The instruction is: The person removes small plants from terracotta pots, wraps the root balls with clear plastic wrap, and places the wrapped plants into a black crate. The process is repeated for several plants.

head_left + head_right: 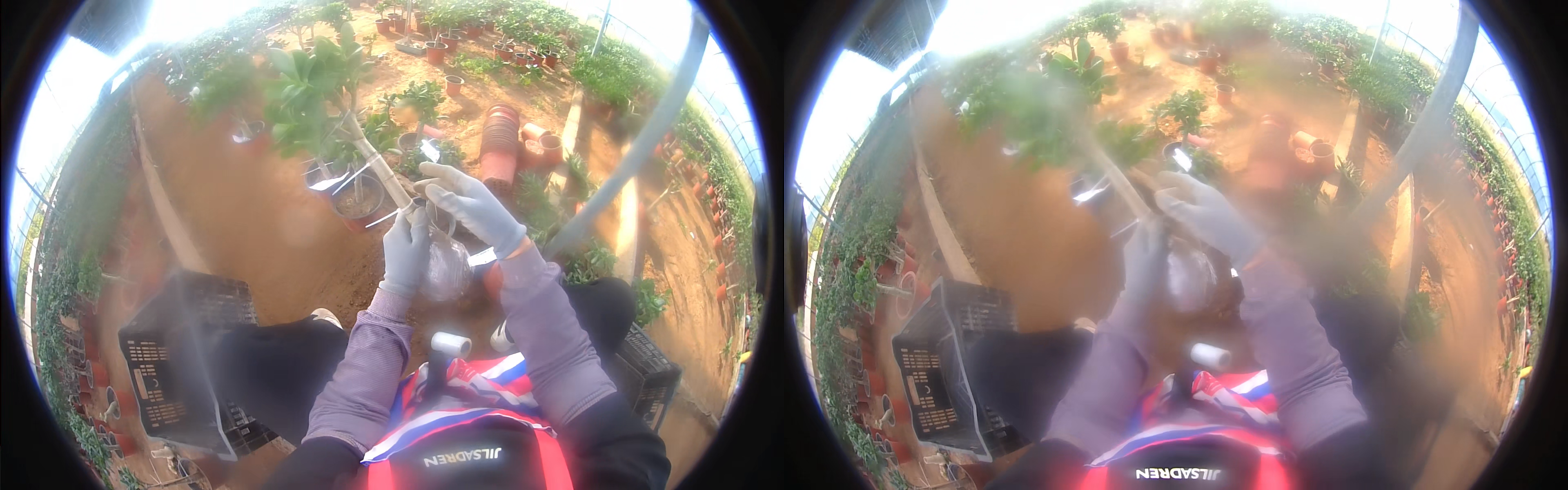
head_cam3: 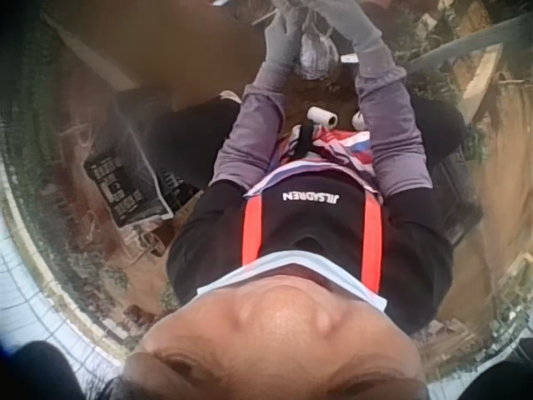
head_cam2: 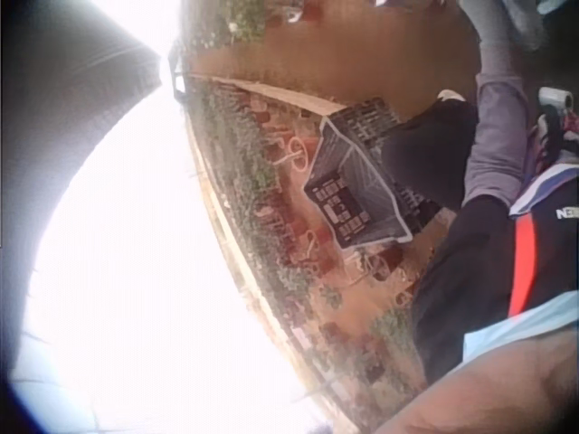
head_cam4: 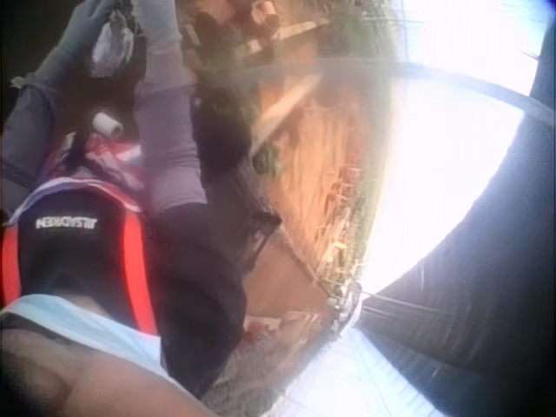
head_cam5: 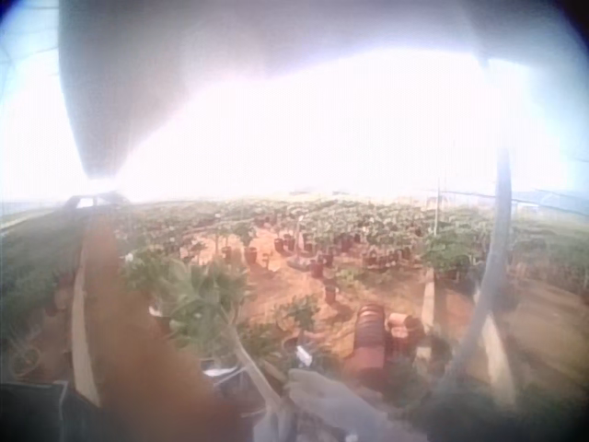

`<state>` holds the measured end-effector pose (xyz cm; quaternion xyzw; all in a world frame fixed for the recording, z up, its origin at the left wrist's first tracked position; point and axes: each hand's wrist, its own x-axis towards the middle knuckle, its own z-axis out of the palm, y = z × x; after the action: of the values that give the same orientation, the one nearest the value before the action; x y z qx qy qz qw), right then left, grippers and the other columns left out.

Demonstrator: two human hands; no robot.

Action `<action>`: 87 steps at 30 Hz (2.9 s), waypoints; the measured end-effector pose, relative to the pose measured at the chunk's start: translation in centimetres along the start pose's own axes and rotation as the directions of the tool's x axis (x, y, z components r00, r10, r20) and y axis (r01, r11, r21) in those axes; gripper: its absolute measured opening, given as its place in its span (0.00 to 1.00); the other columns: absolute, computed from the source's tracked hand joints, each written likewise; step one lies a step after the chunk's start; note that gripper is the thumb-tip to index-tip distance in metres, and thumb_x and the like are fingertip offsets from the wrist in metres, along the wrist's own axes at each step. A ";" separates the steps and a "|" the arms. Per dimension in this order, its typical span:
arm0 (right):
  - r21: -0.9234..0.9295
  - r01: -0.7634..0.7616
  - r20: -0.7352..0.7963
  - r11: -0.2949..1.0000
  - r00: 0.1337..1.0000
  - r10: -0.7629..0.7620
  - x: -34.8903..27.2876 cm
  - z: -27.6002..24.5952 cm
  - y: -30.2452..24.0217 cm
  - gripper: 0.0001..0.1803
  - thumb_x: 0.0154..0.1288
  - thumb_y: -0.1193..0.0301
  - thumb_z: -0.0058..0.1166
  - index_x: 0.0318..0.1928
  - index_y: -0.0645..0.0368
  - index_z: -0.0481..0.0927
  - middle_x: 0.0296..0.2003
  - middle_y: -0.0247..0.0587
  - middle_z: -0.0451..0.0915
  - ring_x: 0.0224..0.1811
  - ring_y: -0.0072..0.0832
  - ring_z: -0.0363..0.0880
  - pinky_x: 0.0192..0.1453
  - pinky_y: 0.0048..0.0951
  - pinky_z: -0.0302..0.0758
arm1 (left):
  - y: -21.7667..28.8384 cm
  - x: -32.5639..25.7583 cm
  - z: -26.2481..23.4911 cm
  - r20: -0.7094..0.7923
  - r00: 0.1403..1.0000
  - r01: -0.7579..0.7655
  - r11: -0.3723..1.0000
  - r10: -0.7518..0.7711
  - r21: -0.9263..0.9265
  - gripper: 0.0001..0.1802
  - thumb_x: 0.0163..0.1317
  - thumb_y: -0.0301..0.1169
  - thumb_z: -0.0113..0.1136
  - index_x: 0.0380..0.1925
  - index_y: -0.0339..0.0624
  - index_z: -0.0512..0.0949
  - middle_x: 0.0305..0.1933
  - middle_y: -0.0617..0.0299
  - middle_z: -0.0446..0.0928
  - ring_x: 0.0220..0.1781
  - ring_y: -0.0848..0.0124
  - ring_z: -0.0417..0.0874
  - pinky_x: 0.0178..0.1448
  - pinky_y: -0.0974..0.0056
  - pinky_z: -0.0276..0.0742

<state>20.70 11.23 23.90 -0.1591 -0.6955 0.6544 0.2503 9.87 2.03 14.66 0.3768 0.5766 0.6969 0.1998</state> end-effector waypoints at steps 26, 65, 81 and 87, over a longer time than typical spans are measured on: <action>-0.339 0.004 -0.941 0.941 -0.001 -0.339 -45.5 -14.8 -16.2 0.17 0.74 0.63 0.53 0.48 0.67 0.77 0.40 0.46 0.84 0.40 0.32 0.85 0.46 0.34 0.85 | 12.0 6.7 3.0 0.506 0.845 -0.308 0.931 0.172 0.198 0.17 0.74 0.36 0.54 0.53 0.36 0.77 0.48 0.60 0.79 0.51 0.73 0.79 0.58 0.67 0.74; -0.049 -0.692 -0.998 0.720 0.069 -0.001 -79.5 -33.5 45.9 0.20 0.74 0.68 0.53 0.60 0.61 0.65 0.51 0.57 0.75 0.52 0.56 0.79 0.54 0.66 0.80 | 0.3 4.7 8.8 0.675 0.695 -0.270 0.780 -0.249 0.565 0.15 0.72 0.29 0.56 0.57 0.39 0.77 0.42 0.69 0.79 0.29 0.85 0.69 0.31 0.78 0.65; 0.008 -0.793 -0.996 0.609 0.047 0.075 -74.1 -34.1 46.1 0.16 0.74 0.66 0.52 0.55 0.61 0.70 0.50 0.55 0.77 0.51 0.54 0.80 0.55 0.57 0.81 | 0.7 2.0 12.0 0.709 0.602 -0.163 0.813 -0.367 0.559 0.14 0.71 0.28 0.56 0.54 0.35 0.77 0.48 0.62 0.81 0.48 0.75 0.79 0.54 0.71 0.74; 0.062 -0.910 -0.987 0.409 0.006 0.163 -68.8 -31.6 39.8 0.14 0.71 0.65 0.53 0.50 0.59 0.77 0.47 0.53 0.80 0.49 0.50 0.82 0.53 0.50 0.81 | 0.6 1.5 12.9 0.758 0.580 -0.270 0.807 -0.298 0.524 0.12 0.70 0.25 0.55 0.51 0.34 0.78 0.46 0.62 0.82 0.48 0.74 0.80 0.54 0.70 0.75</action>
<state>90.75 3.46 -24.51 -0.8476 -0.4455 0.1956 0.2118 18.72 11.40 16.33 0.6903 0.6081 0.2274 0.3194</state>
